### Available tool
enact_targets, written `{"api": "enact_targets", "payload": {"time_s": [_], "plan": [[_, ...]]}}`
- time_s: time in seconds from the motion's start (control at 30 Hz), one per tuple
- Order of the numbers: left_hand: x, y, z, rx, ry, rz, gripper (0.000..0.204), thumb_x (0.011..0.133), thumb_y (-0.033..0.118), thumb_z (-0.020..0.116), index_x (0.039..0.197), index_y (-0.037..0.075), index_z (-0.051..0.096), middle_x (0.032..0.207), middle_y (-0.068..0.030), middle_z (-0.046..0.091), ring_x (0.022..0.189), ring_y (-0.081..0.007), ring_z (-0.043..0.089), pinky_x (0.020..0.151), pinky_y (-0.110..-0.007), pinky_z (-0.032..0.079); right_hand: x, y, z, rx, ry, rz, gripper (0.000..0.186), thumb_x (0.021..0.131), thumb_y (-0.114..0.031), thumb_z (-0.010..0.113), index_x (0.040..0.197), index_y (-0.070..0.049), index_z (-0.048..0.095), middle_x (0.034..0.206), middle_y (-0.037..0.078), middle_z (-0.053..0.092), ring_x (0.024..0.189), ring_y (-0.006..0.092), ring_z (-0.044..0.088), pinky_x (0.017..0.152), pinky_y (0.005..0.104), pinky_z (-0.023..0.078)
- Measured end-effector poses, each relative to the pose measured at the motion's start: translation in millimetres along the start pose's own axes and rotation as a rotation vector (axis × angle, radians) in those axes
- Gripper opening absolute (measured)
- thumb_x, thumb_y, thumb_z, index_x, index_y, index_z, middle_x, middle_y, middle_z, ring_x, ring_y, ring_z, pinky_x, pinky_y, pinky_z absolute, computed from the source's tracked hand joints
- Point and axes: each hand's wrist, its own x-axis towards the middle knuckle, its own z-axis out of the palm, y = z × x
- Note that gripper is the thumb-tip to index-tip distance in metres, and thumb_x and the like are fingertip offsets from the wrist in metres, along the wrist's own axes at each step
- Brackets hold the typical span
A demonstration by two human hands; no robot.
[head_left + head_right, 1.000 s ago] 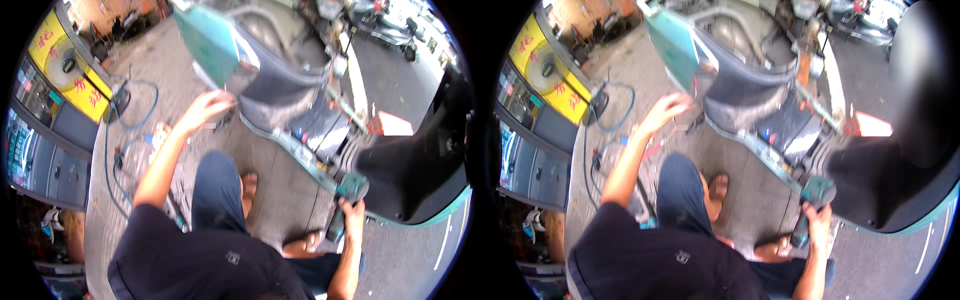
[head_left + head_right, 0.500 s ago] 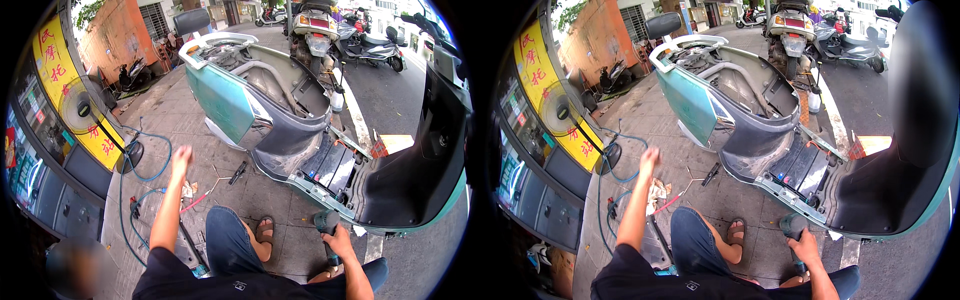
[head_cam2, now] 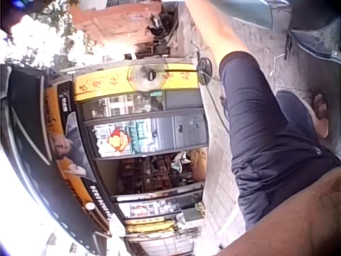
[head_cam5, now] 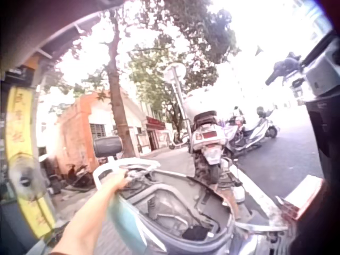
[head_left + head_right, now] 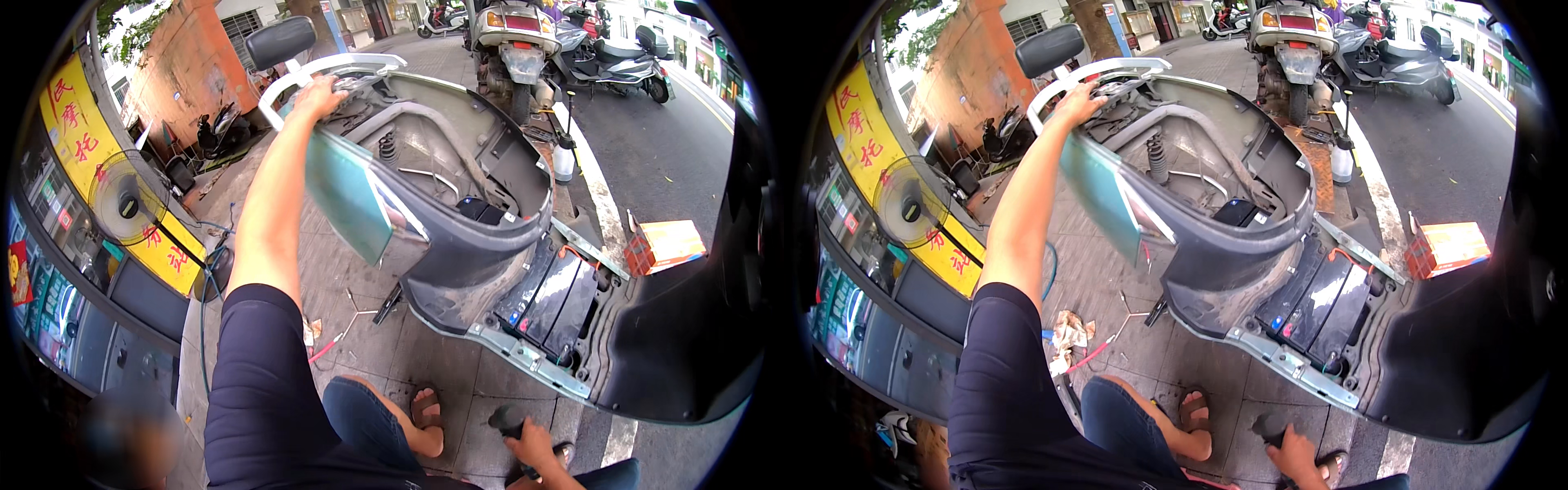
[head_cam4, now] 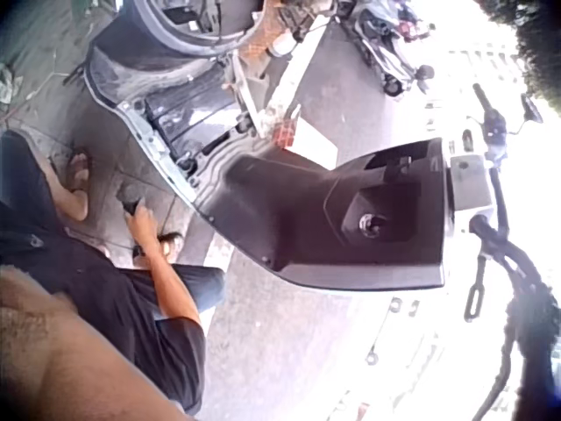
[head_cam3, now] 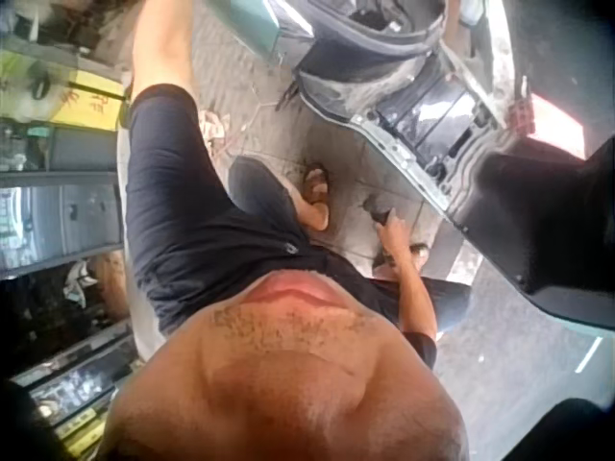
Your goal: The person inserts a battery into a scooter compartment, connects the wiring, and secures the terminals by driving screws with a power drill.
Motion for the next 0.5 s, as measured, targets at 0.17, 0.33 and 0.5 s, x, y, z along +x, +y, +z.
{"api": "enact_targets", "payload": {"time_s": [0.17,0.33,0.5], "plan": [[56.9,-28.6,62.1,0.002,-0.005,0.031,0.079,0.084,0.048,0.067,0.145,0.008,0.039,0.144,-0.0217,0.045,0.134,-0.034,0.043,0.111,-0.042,0.034,17.9,17.6,14.0,-0.05,-0.141,-0.036,0.061,0.073,-0.039,0.072,0.109,0.007,0.053,0.082,0.027,0.066,0.079,0.0455,0.065,0.073,0.0526,0.052],[114.2,-84.7,32.0,-0.124,0.028,0.275,0.066,0.082,0.043,0.071,0.132,0.003,0.054,0.126,-0.0205,0.061,0.115,-0.0343,0.059,0.099,-0.042,0.045,25.9,17.8,-4.3,0.025,-0.169,-0.011,0.059,0.075,-0.034,0.071,0.112,0.008,0.051,0.079,0.027,0.066,0.077,0.0429,0.066,0.069,0.0504,0.053],[60.1,-12.3,58.1,-0.407,-0.198,0.005,0.028,0.085,0.019,0.068,0.109,0.004,0.065,0.08,-0.0043,0.064,0.07,-0.0143,0.057,0.063,-0.03,0.048,39.9,19.0,-5.4,-0.006,-0.104,0.101,0.057,0.075,-0.031,0.072,0.111,0.007,0.051,0.077,0.026,0.066,0.073,0.0425,0.066,0.069,0.0513,0.052]]}}
